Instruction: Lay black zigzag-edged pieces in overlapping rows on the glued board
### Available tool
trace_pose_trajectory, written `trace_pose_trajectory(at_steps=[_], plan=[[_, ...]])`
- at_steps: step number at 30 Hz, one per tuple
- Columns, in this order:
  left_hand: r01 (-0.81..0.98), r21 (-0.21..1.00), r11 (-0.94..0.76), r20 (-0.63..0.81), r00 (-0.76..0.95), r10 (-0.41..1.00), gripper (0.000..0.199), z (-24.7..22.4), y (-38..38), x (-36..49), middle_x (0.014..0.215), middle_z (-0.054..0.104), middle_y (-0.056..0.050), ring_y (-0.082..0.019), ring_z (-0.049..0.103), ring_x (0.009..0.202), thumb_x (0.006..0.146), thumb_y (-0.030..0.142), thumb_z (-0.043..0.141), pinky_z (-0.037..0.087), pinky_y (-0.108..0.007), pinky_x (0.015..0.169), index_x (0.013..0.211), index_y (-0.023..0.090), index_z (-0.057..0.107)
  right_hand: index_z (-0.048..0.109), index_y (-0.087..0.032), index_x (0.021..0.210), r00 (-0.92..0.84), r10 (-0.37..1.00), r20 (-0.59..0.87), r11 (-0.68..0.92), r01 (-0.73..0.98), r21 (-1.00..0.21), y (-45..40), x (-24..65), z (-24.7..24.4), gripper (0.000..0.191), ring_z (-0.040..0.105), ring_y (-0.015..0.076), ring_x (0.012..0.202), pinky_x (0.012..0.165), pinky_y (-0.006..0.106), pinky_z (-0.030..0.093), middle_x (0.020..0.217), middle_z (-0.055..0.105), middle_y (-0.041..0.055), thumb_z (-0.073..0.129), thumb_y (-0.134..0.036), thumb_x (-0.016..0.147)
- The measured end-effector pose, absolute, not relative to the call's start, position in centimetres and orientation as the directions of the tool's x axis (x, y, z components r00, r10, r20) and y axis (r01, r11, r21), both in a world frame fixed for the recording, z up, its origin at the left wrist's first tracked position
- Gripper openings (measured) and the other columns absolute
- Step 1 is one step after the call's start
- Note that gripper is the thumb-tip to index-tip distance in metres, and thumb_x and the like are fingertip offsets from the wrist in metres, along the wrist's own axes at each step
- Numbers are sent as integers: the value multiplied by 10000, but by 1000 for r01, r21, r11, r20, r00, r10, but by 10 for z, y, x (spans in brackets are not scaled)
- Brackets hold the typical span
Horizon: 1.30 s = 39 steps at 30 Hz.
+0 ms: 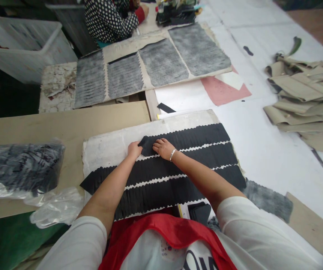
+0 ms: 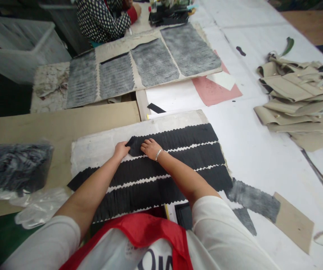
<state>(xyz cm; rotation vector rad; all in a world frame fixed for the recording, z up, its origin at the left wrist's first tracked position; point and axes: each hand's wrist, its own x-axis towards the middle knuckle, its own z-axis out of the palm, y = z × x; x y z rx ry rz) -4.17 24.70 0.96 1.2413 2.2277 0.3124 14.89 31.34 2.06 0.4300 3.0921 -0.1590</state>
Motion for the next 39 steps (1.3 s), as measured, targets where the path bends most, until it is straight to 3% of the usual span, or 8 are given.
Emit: trace_pose_trajectory(at_steps=[5,10,15,30,39], plan=[[699,472,537,-360,-402,842,354,10,247,-43,921,713,-84,-202,644,871,715,144,514,452,-232,738,1011,147,707,602,-173,1151,-962,270,-35,957,272,-103,312,147,22,329,443,255,1050,895,404,282,1098,615,114,368,-199,921],[705,464,537,-352,-409,842,342,10,245,-45,921,708,-97,-210,641,876,724,167,523,449,-242,751,1010,141,708,630,-165,1101,-964,264,-39,960,266,-87,311,144,21,314,450,257,1022,881,410,289,1080,611,123,380,-210,916],[686,453,570,-355,-447,821,330,15,240,-48,919,711,-95,-211,641,879,729,181,522,445,-240,739,997,149,711,641,-161,1058,-972,232,-34,968,234,-94,310,141,21,300,437,261,1077,891,406,293,1196,577,109,382,-201,912],[705,424,569,-360,-446,820,303,5,237,-61,883,711,-70,-187,640,844,720,194,520,437,-217,705,948,148,713,625,-151,1047,-972,230,-41,969,232,-88,310,136,21,289,443,257,1070,890,401,289,1142,613,104,371,-194,918],[670,473,573,-360,-447,819,303,5,234,-63,857,709,-69,-188,640,817,712,187,523,435,-220,681,941,141,716,616,-164,1100,-978,205,-40,974,208,-92,311,136,21,305,437,252,1045,888,404,275,1118,611,112,372,-191,919]])
